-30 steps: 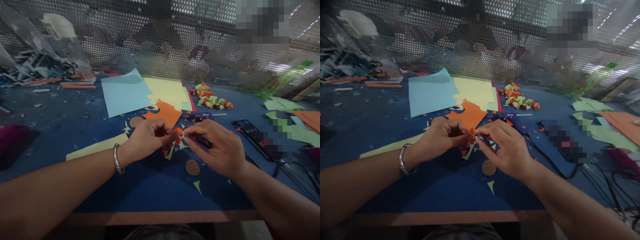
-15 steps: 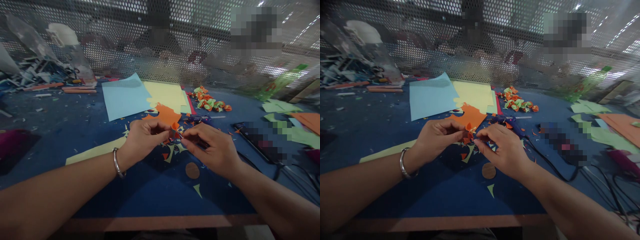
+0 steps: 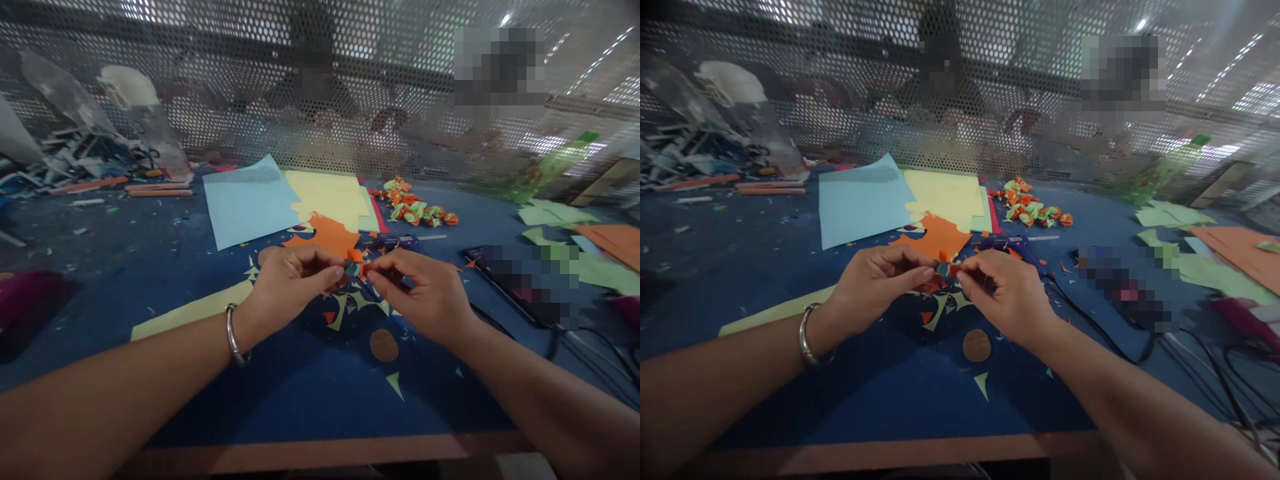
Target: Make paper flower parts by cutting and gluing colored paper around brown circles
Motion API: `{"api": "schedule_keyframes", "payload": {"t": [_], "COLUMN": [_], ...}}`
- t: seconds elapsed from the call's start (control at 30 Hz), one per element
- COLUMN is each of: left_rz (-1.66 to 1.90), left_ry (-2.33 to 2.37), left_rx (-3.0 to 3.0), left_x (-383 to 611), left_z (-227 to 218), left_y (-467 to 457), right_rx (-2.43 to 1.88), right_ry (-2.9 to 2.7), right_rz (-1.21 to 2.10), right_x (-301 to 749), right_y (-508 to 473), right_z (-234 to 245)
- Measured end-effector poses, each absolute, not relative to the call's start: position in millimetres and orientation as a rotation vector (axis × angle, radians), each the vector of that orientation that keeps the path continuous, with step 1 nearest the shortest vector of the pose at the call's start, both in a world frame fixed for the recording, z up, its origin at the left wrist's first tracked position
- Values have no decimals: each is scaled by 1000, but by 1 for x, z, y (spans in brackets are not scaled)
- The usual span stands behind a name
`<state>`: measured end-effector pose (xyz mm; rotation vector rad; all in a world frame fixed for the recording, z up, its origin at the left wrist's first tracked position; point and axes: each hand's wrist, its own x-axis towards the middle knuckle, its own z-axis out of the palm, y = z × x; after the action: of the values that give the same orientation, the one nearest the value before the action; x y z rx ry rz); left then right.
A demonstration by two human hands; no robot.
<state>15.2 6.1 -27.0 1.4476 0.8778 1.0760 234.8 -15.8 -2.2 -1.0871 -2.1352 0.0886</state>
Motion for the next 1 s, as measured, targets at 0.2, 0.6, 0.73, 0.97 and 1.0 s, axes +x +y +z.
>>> {"api": "schedule_keyframes", "payload": {"t": [0.2,0.6,0.73,0.97,1.0], "left_rz": [1126,982,985,946,934], "left_ry": [969,1001,1027,995,992], "left_rx": [1448,1690,1755,1750,1743], "left_x": [15,13,13,13,13], "left_z": [-25,-26,-22,-25,-26], "left_y": [9,10,9,9,10], "right_rx": [-1195,-1319,-1723,-2110,-2160], "right_ry": [-2092,-2104,-1948,-1704,-1675], "right_rz": [141,-60,2,-80,-68], "right_x": [248,269,284,323,329], "right_y": [-5,12,31,92,103], "right_z": [-7,-8,0,27,28]}}
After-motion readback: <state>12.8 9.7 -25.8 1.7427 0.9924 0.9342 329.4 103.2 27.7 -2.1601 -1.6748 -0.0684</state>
